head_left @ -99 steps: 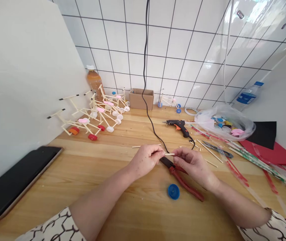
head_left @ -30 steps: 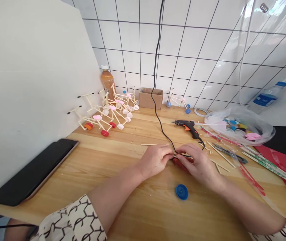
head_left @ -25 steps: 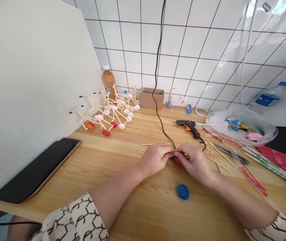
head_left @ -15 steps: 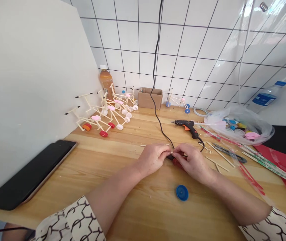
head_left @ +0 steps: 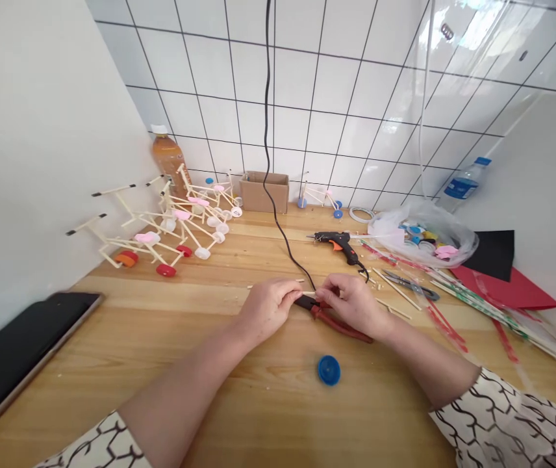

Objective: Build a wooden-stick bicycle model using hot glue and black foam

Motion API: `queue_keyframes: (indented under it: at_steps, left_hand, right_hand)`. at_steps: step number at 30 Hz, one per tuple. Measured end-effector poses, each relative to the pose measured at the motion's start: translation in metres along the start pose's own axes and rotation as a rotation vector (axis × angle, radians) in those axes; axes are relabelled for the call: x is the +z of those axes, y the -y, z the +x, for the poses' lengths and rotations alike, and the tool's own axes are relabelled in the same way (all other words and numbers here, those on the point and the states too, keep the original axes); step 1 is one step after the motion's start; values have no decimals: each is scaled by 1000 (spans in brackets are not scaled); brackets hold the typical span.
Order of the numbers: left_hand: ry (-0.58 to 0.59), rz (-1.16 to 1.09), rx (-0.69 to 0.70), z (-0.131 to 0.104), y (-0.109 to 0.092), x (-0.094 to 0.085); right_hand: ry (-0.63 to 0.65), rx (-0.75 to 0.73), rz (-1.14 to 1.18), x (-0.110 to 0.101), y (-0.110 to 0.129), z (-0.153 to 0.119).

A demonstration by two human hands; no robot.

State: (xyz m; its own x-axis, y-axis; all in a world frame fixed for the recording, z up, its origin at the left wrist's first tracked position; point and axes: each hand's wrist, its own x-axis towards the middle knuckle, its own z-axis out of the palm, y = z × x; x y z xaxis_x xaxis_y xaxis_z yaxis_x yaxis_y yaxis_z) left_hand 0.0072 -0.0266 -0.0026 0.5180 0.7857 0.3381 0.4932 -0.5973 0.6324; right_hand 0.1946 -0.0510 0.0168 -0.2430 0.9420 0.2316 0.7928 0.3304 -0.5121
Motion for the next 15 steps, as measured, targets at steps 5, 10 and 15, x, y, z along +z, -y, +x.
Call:
queue_keyframes:
  at_steps: [5,10,15]
  left_hand:
    - [-7,18,-2,0,-1,0]
    - [-42,61,16,0,-2,2]
    - [-85,91,1,1,3,-1]
  right_hand:
    - [-6,-15,-15,-2,1,-1]
    - [-172,-15,-51,-29,-7,4]
    - [-545,438,-263,-99,-78,-2]
